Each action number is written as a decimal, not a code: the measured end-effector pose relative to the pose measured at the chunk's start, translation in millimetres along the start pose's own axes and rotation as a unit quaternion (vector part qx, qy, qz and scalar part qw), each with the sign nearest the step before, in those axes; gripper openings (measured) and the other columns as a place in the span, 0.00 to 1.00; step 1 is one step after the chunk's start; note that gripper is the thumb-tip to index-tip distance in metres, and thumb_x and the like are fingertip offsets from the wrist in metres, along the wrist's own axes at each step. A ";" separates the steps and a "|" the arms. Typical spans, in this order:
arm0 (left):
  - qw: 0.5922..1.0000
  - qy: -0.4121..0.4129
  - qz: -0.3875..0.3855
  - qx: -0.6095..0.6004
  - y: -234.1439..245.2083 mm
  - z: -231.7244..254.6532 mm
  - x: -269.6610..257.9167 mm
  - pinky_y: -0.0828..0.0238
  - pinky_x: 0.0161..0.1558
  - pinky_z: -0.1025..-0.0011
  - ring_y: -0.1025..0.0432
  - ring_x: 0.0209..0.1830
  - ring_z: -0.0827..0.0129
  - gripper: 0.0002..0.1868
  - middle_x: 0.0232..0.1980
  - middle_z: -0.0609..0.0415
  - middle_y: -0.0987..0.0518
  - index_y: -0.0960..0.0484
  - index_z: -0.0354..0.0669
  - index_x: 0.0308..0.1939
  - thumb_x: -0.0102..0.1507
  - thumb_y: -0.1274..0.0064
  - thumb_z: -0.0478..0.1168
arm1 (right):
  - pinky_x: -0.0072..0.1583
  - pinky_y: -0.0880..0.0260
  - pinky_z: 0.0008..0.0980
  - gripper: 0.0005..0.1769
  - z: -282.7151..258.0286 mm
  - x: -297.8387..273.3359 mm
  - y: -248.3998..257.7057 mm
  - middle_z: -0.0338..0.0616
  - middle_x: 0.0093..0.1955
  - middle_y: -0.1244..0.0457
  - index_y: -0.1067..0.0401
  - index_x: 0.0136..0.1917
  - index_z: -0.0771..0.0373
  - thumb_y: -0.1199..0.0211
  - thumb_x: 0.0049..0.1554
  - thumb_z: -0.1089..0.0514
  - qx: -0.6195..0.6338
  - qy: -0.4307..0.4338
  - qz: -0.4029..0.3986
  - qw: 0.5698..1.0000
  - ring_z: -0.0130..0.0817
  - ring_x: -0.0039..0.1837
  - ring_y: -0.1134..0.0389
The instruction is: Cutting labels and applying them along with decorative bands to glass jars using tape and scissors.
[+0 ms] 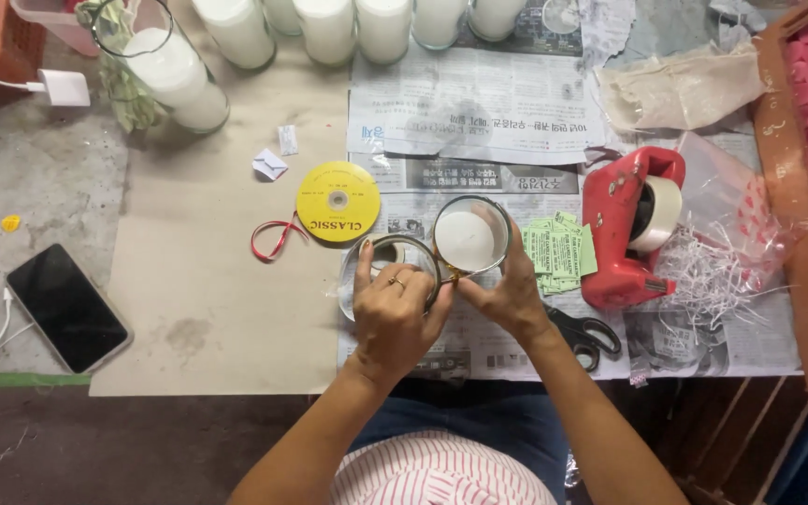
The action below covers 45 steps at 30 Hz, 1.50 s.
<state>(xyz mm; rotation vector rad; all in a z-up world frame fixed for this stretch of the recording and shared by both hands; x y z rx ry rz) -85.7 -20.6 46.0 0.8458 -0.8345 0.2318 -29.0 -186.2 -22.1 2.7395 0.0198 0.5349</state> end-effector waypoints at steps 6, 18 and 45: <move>0.999 0.002 -0.009 0.034 3.6 -0.9 9.9 0.41 0.65 0.40 0.25 0.25 0.61 0.14 0.18 0.54 0.28 0.25 0.46 0.23 0.59 0.38 0.44 | 0.75 0.41 0.54 0.70 -32.3 -13.0 -7.4 0.66 0.74 0.46 0.58 0.82 0.67 0.19 0.36 0.63 -0.081 -0.013 0.112 0.990 0.61 0.75 0.42; 0.988 -0.105 -0.060 0.101 28.8 -25.9 30.2 0.41 0.64 0.43 0.25 0.31 0.66 0.14 0.23 0.59 0.24 0.19 0.50 0.29 0.65 0.41 0.51 | 0.70 0.34 0.52 0.63 -7.2 -18.2 -12.1 0.60 0.66 0.37 0.45 0.76 0.67 0.14 0.36 0.48 -0.060 -0.014 0.204 0.977 0.55 0.68 0.34; 0.996 -0.023 -0.030 0.086 9.2 -42.1 35.7 0.37 0.39 0.67 0.29 0.27 0.68 0.20 0.18 0.62 0.30 0.26 0.54 0.23 0.64 0.40 0.56 | 0.59 0.31 0.40 0.19 15.8 -143.2 109.3 0.45 0.50 0.32 0.22 0.59 0.60 0.28 0.54 0.59 -0.411 -0.009 0.014 0.912 0.44 0.54 0.31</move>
Point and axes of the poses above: each hand's wrist, its own x-axis towards the middle knuckle, its own y-axis out of the back of the hand, z = x × y, the point moved 8 cm from there along x, towards the middle knuckle
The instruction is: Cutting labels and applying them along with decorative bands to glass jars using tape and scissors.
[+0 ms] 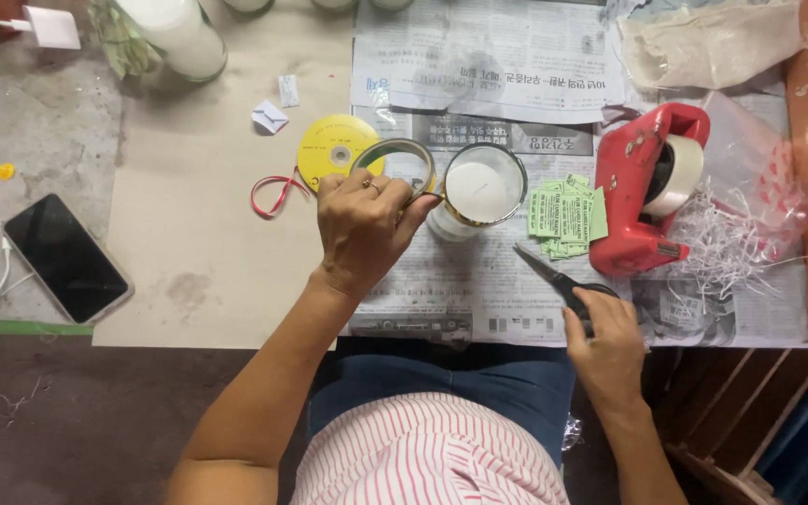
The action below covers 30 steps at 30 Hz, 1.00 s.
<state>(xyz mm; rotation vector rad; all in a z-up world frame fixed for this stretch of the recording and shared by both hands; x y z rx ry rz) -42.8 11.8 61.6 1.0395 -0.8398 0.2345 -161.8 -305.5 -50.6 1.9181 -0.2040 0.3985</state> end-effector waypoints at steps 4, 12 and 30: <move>1.000 -0.006 0.016 0.000 0.5 1.2 -1.6 0.37 0.39 0.67 0.29 0.28 0.67 0.20 0.18 0.61 0.31 0.27 0.54 0.23 0.63 0.41 0.56 | 0.59 0.31 0.42 0.19 -69.7 37.1 2.2 0.46 0.52 0.31 0.22 0.59 0.61 0.28 0.53 0.63 0.120 0.021 0.016 0.992 0.46 0.55 0.30; 0.999 -0.002 0.038 -0.009 -0.3 -1.7 -3.1 0.35 0.40 0.65 0.28 0.27 0.67 0.18 0.18 0.60 0.29 0.27 0.54 0.23 0.61 0.40 0.54 | 0.60 0.32 0.40 0.08 -31.9 28.8 -5.2 0.48 0.49 0.33 0.23 0.53 0.62 0.35 0.60 0.66 0.009 0.013 -0.009 1.000 0.46 0.56 0.30; 0.999 -0.032 0.007 -0.024 -0.9 -0.5 0.5 0.39 0.39 0.63 0.33 0.19 0.66 0.27 0.21 0.60 0.26 0.27 0.50 0.24 0.68 0.57 0.63 | 0.50 0.19 0.34 0.26 -30.3 59.6 85.7 0.46 0.59 0.31 0.29 0.65 0.60 0.35 0.52 0.66 0.045 -0.136 -0.256 0.956 0.37 0.53 0.27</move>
Point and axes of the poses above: each hand's wrist, its own x-axis towards the middle knuckle, its own y-axis out of the back of the hand, z = x × y, the point moved 8 cm from there along x, towards the middle knuckle
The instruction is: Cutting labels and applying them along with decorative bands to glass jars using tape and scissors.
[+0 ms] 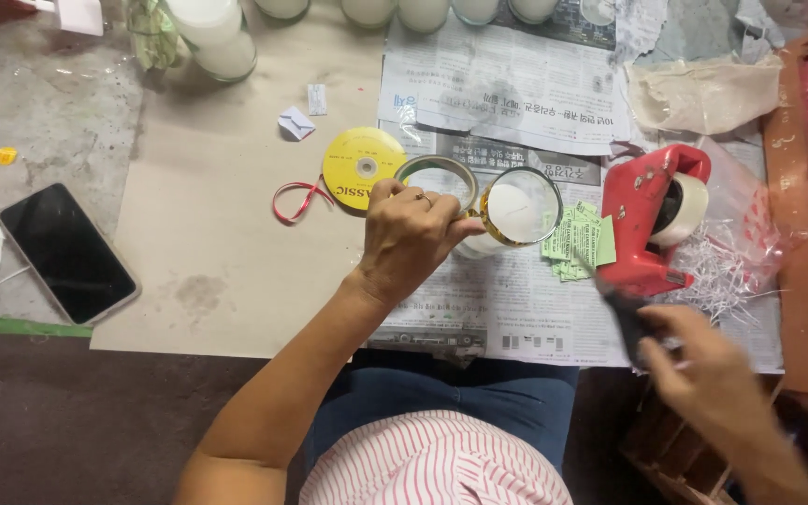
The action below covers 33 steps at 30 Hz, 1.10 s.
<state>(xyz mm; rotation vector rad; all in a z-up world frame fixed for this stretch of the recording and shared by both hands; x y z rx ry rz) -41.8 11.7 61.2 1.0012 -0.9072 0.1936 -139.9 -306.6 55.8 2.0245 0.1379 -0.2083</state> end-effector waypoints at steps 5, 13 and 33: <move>0.995 0.032 -0.084 -0.032 0.8 -0.5 -2.6 0.36 0.55 0.53 0.30 0.28 0.65 0.16 0.26 0.60 0.23 0.25 0.49 0.31 0.65 0.45 0.53 | 0.51 0.32 0.39 0.30 -110.2 25.1 92.2 0.47 0.57 0.29 0.26 0.65 0.60 0.28 0.48 0.62 -0.183 0.236 0.100 0.949 0.43 0.45 0.32; 0.989 0.098 -0.078 -0.084 7.0 -1.6 -2.7 0.47 0.68 0.33 0.25 0.40 0.62 0.04 0.33 0.55 0.17 0.17 0.48 0.36 0.62 0.38 0.40 | 0.45 0.30 0.29 0.16 -237.9 82.1 77.1 0.12 0.42 0.34 0.33 0.42 0.36 0.44 0.45 0.31 -0.645 0.182 -0.045 0.741 0.22 0.52 0.30; 0.997 0.038 -0.062 -0.028 9.8 -1.2 3.9 0.51 0.71 0.35 0.22 0.43 0.55 0.04 0.33 0.53 0.17 0.16 0.45 0.37 0.62 0.36 0.38 | 0.33 0.39 0.38 0.19 -281.0 115.6 -7.4 0.44 0.34 0.32 0.24 0.40 0.66 0.49 0.67 0.57 -0.634 0.199 -0.213 0.716 0.38 0.32 0.38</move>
Point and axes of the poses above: each hand's wrist, its own x-axis towards the middle knuckle, its own y-axis out of the back of the hand, z = x × y, the point moved 8 cm from there along x, towards the middle knuckle
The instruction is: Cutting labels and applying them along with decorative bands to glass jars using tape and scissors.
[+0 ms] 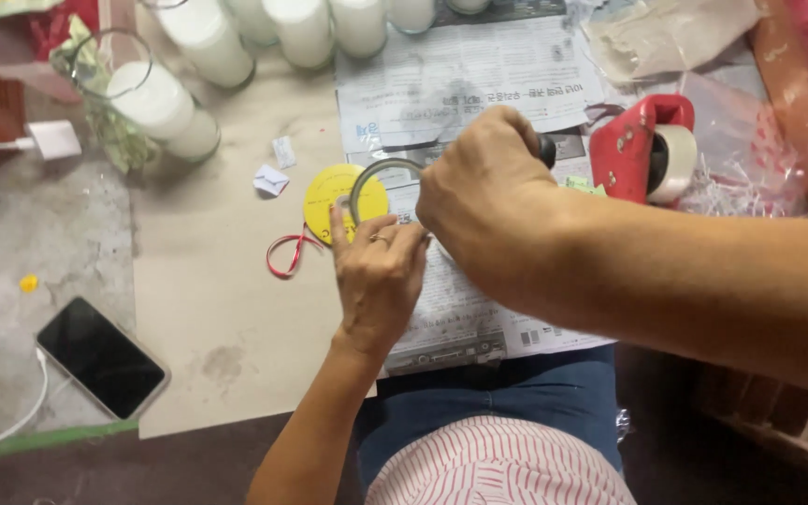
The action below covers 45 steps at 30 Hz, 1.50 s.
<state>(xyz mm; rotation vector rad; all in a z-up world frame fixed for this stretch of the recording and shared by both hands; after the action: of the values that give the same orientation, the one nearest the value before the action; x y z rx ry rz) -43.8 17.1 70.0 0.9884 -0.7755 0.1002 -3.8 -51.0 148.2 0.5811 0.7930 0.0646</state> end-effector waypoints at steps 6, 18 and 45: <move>0.996 0.065 -0.050 0.044 -16.3 -43.1 -12.8 0.49 0.69 0.31 0.25 0.41 0.63 0.03 0.36 0.59 0.18 0.17 0.50 0.34 0.60 0.38 0.40 | 0.32 0.47 0.33 0.17 66.9 -62.2 -64.4 0.26 0.22 0.42 0.35 0.25 0.50 0.45 0.55 0.62 0.247 -0.129 0.117 0.953 0.30 0.29 0.36; 0.983 0.122 -0.087 0.103 -87.1 -98.9 -41.3 0.55 0.70 0.32 0.28 0.61 0.57 0.22 0.53 0.51 0.18 0.18 0.52 0.56 0.60 0.34 0.50 | 0.42 0.25 0.38 0.30 -42.5 -53.7 -275.1 0.49 0.41 0.28 0.21 0.61 0.55 0.27 0.44 0.65 0.656 -0.284 0.390 0.581 0.47 0.45 0.25; 0.926 0.226 -0.066 -0.294 -60.5 27.4 -39.0 0.51 0.75 0.51 0.45 0.77 0.41 0.39 0.76 0.32 0.39 0.46 0.30 0.77 0.59 0.62 0.24 | 0.53 0.26 0.46 0.23 -100.3 34.8 -305.6 0.47 0.46 0.36 0.31 0.59 0.59 0.30 0.51 0.56 0.578 -0.258 0.263 0.728 0.48 0.53 0.31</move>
<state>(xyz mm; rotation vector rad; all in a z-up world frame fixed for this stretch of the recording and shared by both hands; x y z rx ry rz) -62.4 -28.6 10.9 0.4124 -0.2752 -0.0242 -96.4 -252.3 -87.6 1.9256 -0.0127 -0.0881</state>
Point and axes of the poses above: each hand's wrist, its own x-axis towards the middle knuckle, its own y-axis out of the back of the hand, z = x × y, the point moved 8 cm from there along x, towards the middle knuckle
